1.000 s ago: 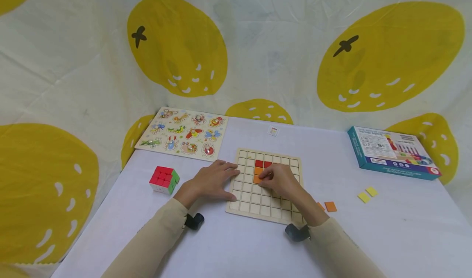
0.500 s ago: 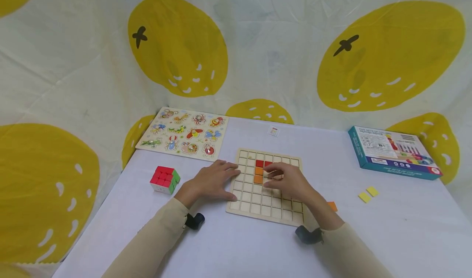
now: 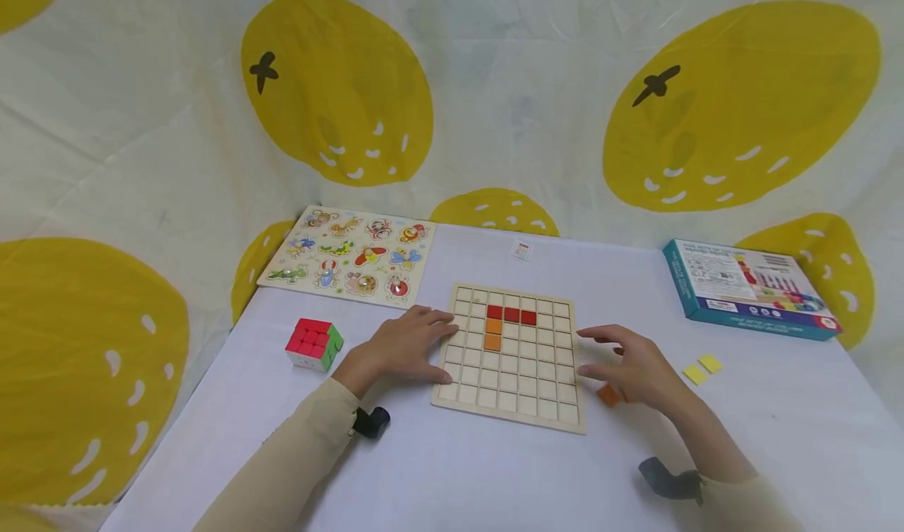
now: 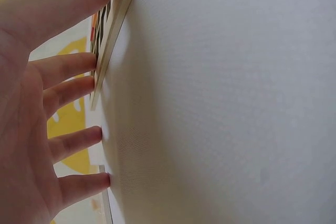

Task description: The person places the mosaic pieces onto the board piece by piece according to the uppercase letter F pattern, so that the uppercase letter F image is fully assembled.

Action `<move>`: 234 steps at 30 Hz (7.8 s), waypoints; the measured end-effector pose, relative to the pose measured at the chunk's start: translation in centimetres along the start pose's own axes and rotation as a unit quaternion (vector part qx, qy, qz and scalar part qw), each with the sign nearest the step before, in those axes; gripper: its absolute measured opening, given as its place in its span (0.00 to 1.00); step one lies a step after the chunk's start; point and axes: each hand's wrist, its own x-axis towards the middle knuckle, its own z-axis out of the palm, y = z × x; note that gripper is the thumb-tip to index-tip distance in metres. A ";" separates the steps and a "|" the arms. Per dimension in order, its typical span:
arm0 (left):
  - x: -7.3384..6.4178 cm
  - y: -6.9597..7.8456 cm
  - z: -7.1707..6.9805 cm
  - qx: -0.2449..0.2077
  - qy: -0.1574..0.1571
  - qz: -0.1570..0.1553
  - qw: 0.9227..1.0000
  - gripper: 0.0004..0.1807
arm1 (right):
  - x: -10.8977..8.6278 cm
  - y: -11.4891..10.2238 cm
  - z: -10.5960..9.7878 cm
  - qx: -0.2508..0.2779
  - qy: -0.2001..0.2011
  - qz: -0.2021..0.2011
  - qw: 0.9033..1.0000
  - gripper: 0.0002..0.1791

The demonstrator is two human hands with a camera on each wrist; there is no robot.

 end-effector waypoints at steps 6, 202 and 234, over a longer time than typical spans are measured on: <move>0.0 -0.1 0.0 -0.006 -0.001 0.000 1.000 0.45 | -1.6 2.2 -1.1 -0.019 -0.011 0.021 1.000 0.38; -0.3 0.1 -0.1 -0.017 -0.003 0.001 1.000 0.45 | -3.0 7.0 -2.5 -0.060 -0.047 0.065 0.995 0.30; -0.2 -0.3 0.3 -0.011 0.003 0.005 1.000 0.45 | -3.3 6.0 -1.6 0.008 -0.017 0.055 0.998 0.26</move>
